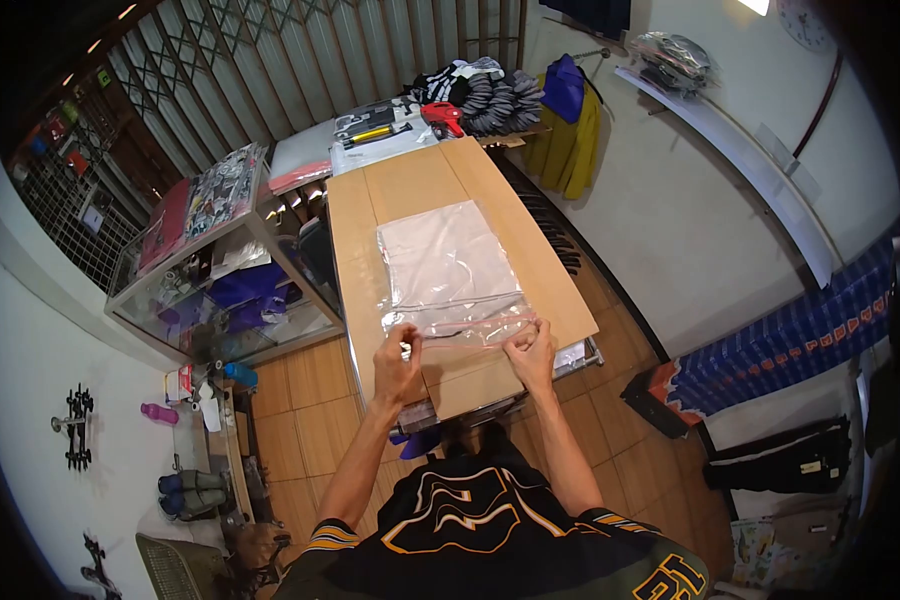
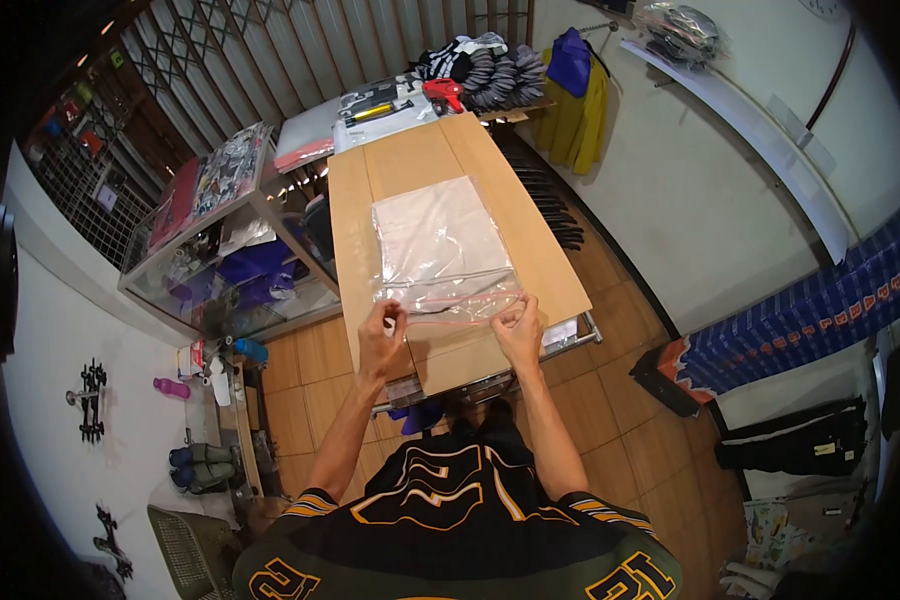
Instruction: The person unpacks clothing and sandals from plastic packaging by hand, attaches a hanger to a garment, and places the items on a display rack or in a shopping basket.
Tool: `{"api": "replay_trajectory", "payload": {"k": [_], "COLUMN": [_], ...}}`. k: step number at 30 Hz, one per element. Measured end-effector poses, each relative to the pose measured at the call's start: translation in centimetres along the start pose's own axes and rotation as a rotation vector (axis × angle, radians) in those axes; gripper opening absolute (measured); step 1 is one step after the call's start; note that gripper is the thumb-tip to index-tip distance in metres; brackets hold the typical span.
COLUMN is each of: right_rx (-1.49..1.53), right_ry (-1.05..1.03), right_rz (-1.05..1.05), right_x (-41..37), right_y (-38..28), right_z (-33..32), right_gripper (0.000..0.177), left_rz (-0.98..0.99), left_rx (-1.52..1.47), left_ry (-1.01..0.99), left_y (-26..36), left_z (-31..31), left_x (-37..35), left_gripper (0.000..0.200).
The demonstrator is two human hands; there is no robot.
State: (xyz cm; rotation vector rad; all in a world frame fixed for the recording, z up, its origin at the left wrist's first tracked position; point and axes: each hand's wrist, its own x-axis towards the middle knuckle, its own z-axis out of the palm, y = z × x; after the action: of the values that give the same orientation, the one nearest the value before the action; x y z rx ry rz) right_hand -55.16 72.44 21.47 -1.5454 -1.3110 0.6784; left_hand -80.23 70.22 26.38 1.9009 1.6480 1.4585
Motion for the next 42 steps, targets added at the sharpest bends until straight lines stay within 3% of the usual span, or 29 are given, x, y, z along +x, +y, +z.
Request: {"api": "replay_trajectory", "payload": {"k": [10, 13, 15, 16, 19, 20, 24, 27, 29, 31, 33, 35, 37, 39, 40, 42], "right_rx": [0.102, 0.186, 0.081, 0.065, -0.110, -0.118, -0.178, -0.280, -0.474, -0.457, -0.444, -0.468, -0.423, 0.109, -0.344, -0.353], "right_ry": [0.003, 0.078, 0.093, 0.137, 0.018, -0.020, -0.102, -0.214, -0.388, -0.402, -0.408, -0.501, -0.572, -0.623, -0.520, -0.551], "right_rz": [0.005, 0.016, 0.016, -0.115, -0.165, -0.269, -0.333, -0.356, -0.359, -0.413, -0.474, -0.488, -0.530, -0.243, -0.595, -0.637], "right_x": [-0.2, -0.4, -0.9, -1.2, -2.7, -2.6, -1.9, -0.5, 0.7, 1.6, 2.7, 3.5, 3.9, 4.3, 4.5, 5.0], "right_y": [0.8, 0.6, 0.5, -0.2, -2.2, -2.3, -3.2, -3.3, -3.2, -2.6, -2.1, -1.4, 3.9, 9.0, 3.0, 1.0], "right_z": [0.1, 0.4, 0.1, 0.0, 0.1, 0.3, 1.4, 2.4, 3.4, 4.5, 5.4, 6.0, 9.2, 13.0, 9.2, 7.7], "right_gripper": [0.051, 0.037, 0.019, 0.016, 0.013, 0.012, 0.017, 0.025, 0.040, 0.041, 0.042, 0.034, 0.029, 0.021, 0.018, 0.017], "left_rz": [0.102, 0.113, 0.152, 0.176, 0.144, 0.083, -0.138, -0.137, -0.194, -0.096, -0.122, -0.106, -0.105, -0.106, -0.103, -0.099], "left_rx": [0.040, 0.046, 0.054, 0.044, 0.004, 0.020, 0.028, 0.047, 0.067, 0.216, 0.230, 0.335, 0.400, 0.466, 0.499, 0.533], "left_ry": [0.136, 0.112, 0.090, 0.037, -0.046, -0.039, -0.024, -0.050, -0.126, -0.191, -0.231, -0.276, -0.281, -0.283, -0.295, -0.307], "left_y": [3.5, 3.8, 4.0, 4.2, 3.8, 3.3, 0.6, -1.9, -3.5, -6.5, -8.0, -10.2, -11.9, -13.7, -14.7, -16.1], "left_z": [-3.4, -3.5, -3.3, -3.3, -2.9, -2.7, -1.4, 0.6, 1.6, 3.2, 4.2, 5.4, 6.5, 7.4, 7.8, 8.0], "left_x": [5.4, 5.5, 5.0, 4.7, 4.1, 4.2, 5.3, 7.0, 8.6, 10.3, 12.5, 14.5, 16.0, 17.7, 18.3, 19.3], "left_gripper": [0.019, 0.022, 0.024, 0.026, 0.028, 0.029, 0.032, 0.035, 0.042, 0.049, 0.056, 0.060, 0.063, 0.066, 0.068, 0.070]}}
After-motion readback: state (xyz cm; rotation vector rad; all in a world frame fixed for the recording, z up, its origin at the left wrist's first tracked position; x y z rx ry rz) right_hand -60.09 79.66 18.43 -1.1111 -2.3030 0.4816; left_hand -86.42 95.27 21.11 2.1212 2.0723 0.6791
